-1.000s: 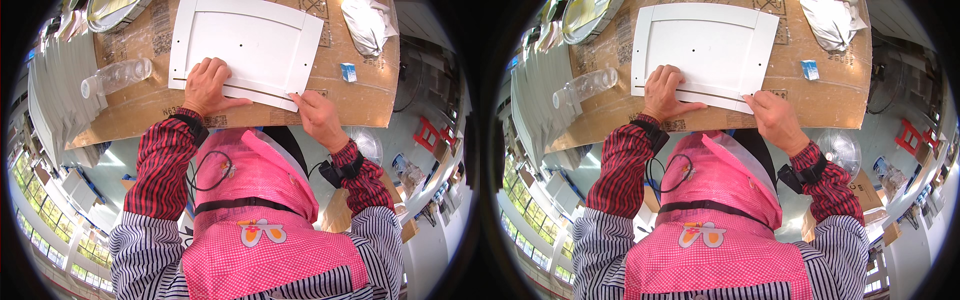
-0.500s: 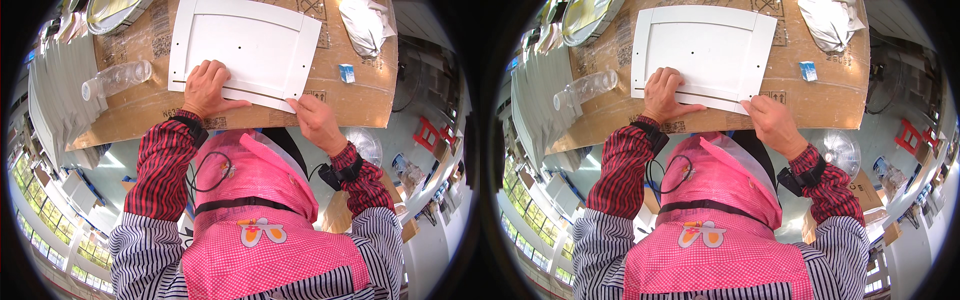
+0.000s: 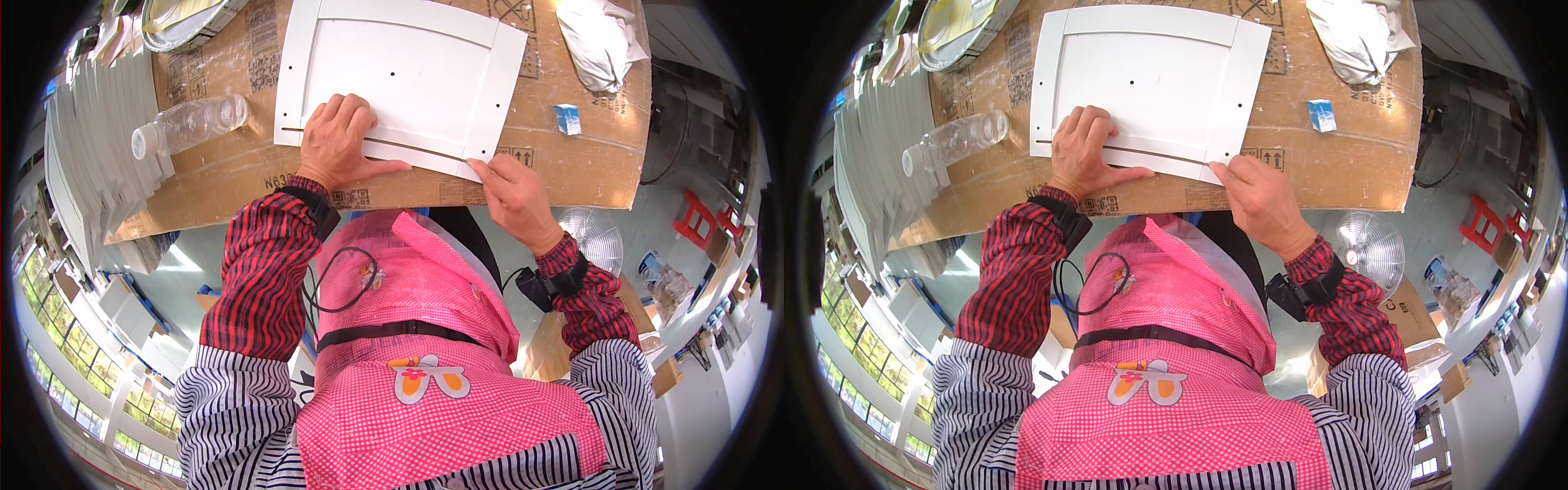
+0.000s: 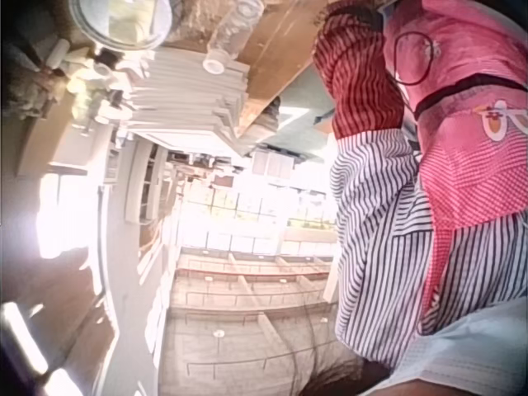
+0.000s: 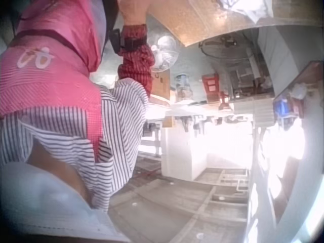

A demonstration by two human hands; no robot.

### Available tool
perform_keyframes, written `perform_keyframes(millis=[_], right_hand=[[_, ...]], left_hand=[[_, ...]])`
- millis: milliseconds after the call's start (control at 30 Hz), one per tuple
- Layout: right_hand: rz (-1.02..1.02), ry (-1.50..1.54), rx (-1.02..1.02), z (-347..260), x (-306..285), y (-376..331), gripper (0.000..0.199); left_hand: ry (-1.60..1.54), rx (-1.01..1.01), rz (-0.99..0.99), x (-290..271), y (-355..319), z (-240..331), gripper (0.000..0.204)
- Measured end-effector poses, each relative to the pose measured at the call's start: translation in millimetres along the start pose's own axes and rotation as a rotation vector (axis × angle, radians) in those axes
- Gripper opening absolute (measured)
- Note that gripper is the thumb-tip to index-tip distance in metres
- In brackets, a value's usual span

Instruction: Cleaning and inspecting a white cabinet door in a furniture manufacturing facility.

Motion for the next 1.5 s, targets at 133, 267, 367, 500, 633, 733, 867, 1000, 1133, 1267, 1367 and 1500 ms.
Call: perform_keyframes(millis=[133, 267, 367, 500, 633, 733, 867, 1000, 1133, 1267, 1367, 1500], right_hand=[[0.039, 0.026, 0.028, 3, 2, -3, 0.038], [0.062, 0.024, -0.001, 5, 1, -1, 0.04], [0.086, 0.031, 0.023, 11, -4, 3, 0.039], [0.065, -0.056, -0.01, 9, -4, 5, 0.038], [-0.002, -0.094, -0.083, -3, 2, -1, 0.04], [0.066, -0.001, 0.027, 2, -2, -9, 0.037], [0.278, 0.038, 0.201, -6, -7, -21, 0.03], [0.503, 0.086, 0.353, 1, -6, -25, 0.024], [0.59, 0.076, 0.454, 4, -6, -10, 0.023], [0.639, -0.001, 0.374, 9, 0, 8, 0.023], [0.591, -0.106, 0.384, 18, 5, 10, 0.023], [0.623, -0.18, 0.4, 20, 6, 5, 0.025]], left_hand=[[0.01, -0.006, -0.004, 0, 0, 0, 0.071], [-0.001, -0.008, -0.007, 2, 0, 0, 0.071], [-0.015, 0.025, 0.051, -1, 0, 1, 0.071], [0.005, -0.003, 0.019, 1, -1, -1, 0.071], [0.004, -0.002, 0.019, 2, -1, -1, 0.071], [0.014, 0.008, 0.033, 2, -1, -2, 0.071], [0.01, 0.005, 0.04, -1, 1, 1, 0.071], [0.025, -0.067, 0.057, -1, 9, 14, 0.068], [0.009, -0.214, 0.01, 5, 22, 54, 0.066], [-0.021, -0.32, -0.014, 16, 26, 84, 0.063], [-0.033, -0.311, 0.014, 7, 17, 77, 0.057], [-0.104, -0.691, 0.1, -24, -33, 15, 0.043]])
Point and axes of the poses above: each hand's wrist, its own y-axis towards the middle knuckle, its own x-axis out of the palm, z = x × y, the point moved 4 cm from there along y, towards the middle knuckle, and after that the axes turned 1 degree about z, right-handed, at the moved point
